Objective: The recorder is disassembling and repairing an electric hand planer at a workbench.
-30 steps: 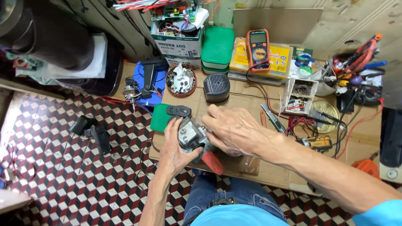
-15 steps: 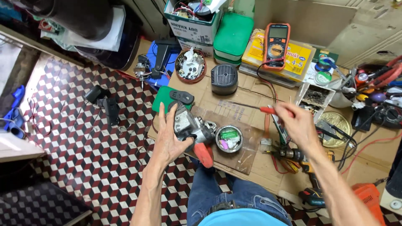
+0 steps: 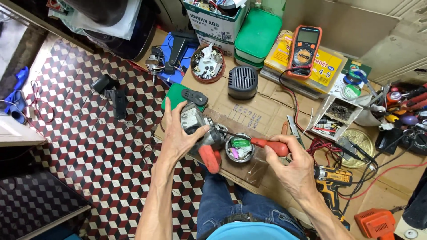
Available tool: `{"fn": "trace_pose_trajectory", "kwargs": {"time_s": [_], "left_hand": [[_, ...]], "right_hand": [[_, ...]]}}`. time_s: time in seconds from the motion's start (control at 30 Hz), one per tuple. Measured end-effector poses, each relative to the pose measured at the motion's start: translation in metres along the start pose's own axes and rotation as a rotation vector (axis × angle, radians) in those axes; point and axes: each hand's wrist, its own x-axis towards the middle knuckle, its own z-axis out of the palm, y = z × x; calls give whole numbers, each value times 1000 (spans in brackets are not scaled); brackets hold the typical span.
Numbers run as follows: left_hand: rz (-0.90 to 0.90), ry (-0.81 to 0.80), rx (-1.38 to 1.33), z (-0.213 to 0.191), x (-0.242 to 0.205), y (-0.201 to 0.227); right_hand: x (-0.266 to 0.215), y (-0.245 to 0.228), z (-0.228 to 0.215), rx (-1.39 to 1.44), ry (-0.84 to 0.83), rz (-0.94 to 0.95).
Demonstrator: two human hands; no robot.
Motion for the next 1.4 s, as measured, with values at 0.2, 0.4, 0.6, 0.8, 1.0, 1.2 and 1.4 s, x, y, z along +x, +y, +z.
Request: {"fn": "trace_pose_trajectory", "kwargs": {"time_s": [0.2,0.4,0.6,0.8,1.0,1.2,1.4], "left_hand": [[-6,14,-42,1,-2,5],[-1,30,-54,0,-1,7],[-16,31,-75,-2,-6,12],[-66,31,-82,-3,-8,17],[-23,16,-101,-4,-8,8],[32,27,-103,-9,-13,0],[50,-75,-216,-19,-20,1]], "right_hand": [[4,-9,-6,-60,8,-62],[10,-13,-7,-110,-9,-50],[15,-10,-12,-87,21,-43],[50,103,-5,237,192,303],[54,239,48,544,171,483],[41,94,41,24,-67,133],[71,-26,106,141,-548,-58]]}}
